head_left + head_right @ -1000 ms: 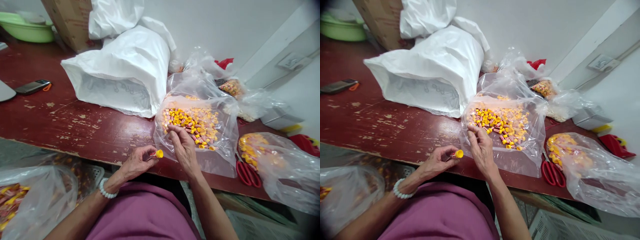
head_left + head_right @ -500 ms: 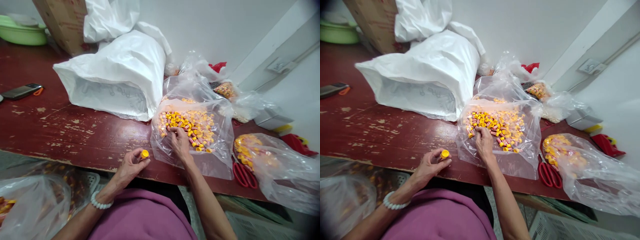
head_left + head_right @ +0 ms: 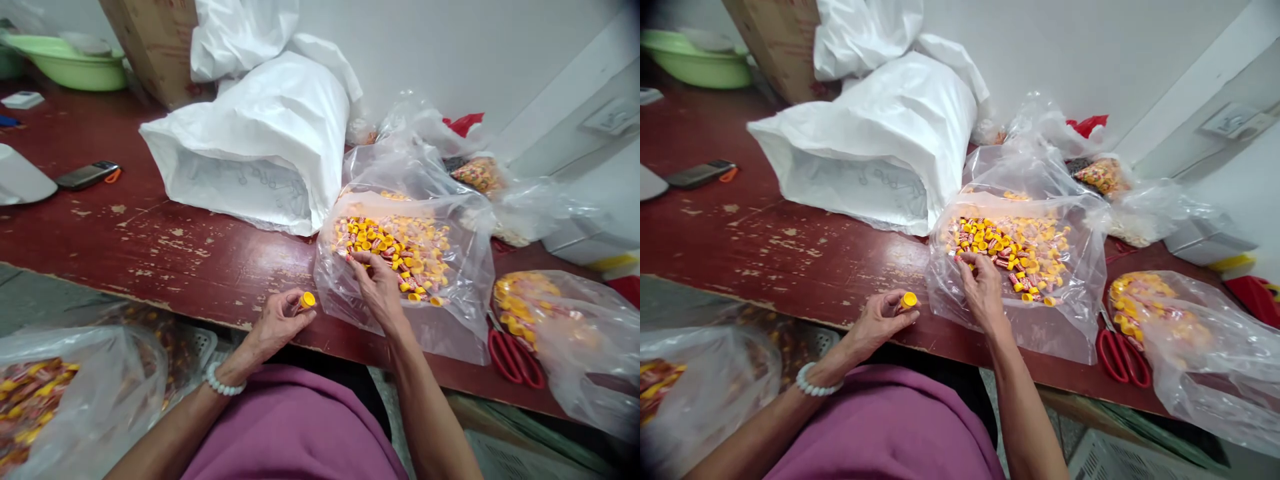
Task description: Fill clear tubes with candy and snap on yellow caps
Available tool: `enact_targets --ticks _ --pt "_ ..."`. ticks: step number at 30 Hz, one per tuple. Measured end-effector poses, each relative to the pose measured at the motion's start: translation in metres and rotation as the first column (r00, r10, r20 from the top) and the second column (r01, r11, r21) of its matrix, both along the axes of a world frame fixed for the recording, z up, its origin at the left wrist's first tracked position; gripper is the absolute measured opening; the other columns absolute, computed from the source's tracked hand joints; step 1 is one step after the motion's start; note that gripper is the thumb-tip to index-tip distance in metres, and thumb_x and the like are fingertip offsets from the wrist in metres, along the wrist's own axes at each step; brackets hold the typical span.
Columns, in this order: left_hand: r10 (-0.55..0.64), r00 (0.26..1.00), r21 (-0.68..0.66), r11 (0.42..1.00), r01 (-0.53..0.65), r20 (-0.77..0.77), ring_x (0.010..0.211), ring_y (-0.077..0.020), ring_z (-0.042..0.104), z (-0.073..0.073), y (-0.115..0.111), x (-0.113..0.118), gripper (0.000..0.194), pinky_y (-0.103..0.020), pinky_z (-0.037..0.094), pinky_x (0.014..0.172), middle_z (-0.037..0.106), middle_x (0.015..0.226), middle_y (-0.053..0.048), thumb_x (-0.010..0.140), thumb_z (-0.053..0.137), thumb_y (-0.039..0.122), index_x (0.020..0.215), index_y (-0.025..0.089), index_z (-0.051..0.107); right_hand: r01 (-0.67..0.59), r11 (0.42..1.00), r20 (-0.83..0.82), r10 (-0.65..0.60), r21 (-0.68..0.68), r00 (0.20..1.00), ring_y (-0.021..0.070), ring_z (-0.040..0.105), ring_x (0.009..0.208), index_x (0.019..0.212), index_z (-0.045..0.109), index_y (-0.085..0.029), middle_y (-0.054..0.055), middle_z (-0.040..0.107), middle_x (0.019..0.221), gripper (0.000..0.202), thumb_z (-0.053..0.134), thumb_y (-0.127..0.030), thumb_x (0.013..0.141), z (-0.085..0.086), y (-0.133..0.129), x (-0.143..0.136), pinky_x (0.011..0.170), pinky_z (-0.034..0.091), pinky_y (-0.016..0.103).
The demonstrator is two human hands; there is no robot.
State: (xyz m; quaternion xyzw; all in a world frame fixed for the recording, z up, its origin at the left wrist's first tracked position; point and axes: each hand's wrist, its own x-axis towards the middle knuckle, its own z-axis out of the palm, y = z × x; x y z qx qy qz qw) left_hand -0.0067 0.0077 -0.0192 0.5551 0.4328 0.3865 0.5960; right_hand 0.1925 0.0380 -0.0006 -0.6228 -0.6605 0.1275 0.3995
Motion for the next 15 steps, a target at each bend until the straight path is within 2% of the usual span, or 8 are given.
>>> enact_targets --ticks 2,5,7,11,15 --pt "-0.035 0.998 0.055 0.998 0.038 -0.051 0.069 -0.0121 0.052 -0.001 0.000 0.002 0.014 -0.021 0.040 0.064 0.060 0.074 -0.001 0.074 0.064 0.025 0.080 0.012 0.062 -0.143 0.989 -0.117 0.147 0.042 0.982 0.0157 0.059 0.086 0.099 0.064 -0.020 0.004 0.063 0.092 0.021 0.049 -0.032 0.091 0.017 -0.022 -0.009 0.077 0.046 0.030" --pt "-0.093 0.989 0.117 0.987 0.106 -0.115 0.072 -0.0138 0.055 -0.002 -0.002 0.005 0.020 -0.022 0.042 0.064 0.064 0.079 -0.002 0.078 0.060 0.028 0.089 0.012 0.065 -0.392 0.918 -0.106 0.396 0.058 0.912 0.0145 0.058 0.088 0.099 0.064 -0.021 0.005 0.061 0.093 0.017 0.050 -0.024 0.090 0.033 -0.047 -0.031 0.079 0.047 0.028" --pt "-0.115 0.978 0.157 0.977 0.143 -0.177 0.069 -0.0139 0.055 -0.002 -0.003 0.005 0.019 -0.021 0.041 0.061 0.065 0.079 -0.002 0.080 0.057 0.028 0.086 0.012 0.066 -0.472 0.881 -0.070 0.474 0.035 0.878 0.0144 0.059 0.087 0.101 0.063 -0.021 0.005 0.061 0.092 0.018 0.049 -0.021 0.089 0.036 -0.055 -0.043 0.078 0.048 0.028" --pt "-0.088 0.948 0.219 0.963 0.160 -0.306 0.063 -0.0129 0.052 -0.001 -0.004 0.003 0.015 -0.021 0.037 0.055 0.062 0.070 -0.001 0.078 0.054 0.023 0.073 0.013 0.064 -0.475 0.879 -0.028 0.476 0.038 0.879 0.0156 0.059 0.085 0.110 0.059 -0.022 0.004 0.065 0.095 0.025 0.057 -0.027 0.086 0.034 -0.054 -0.046 0.076 0.049 0.030" --pt "-0.089 0.930 0.224 0.958 0.178 -0.357 0.058 -0.0129 0.050 0.000 -0.006 0.005 0.016 -0.022 0.036 0.054 0.061 0.065 -0.001 0.079 0.053 0.025 0.075 0.014 0.064 -0.314 0.945 -0.114 0.323 0.093 0.940 0.0137 0.059 0.080 0.110 0.059 -0.022 0.003 0.065 0.095 0.023 0.052 -0.030 0.090 0.031 -0.040 -0.043 0.074 0.048 0.028"
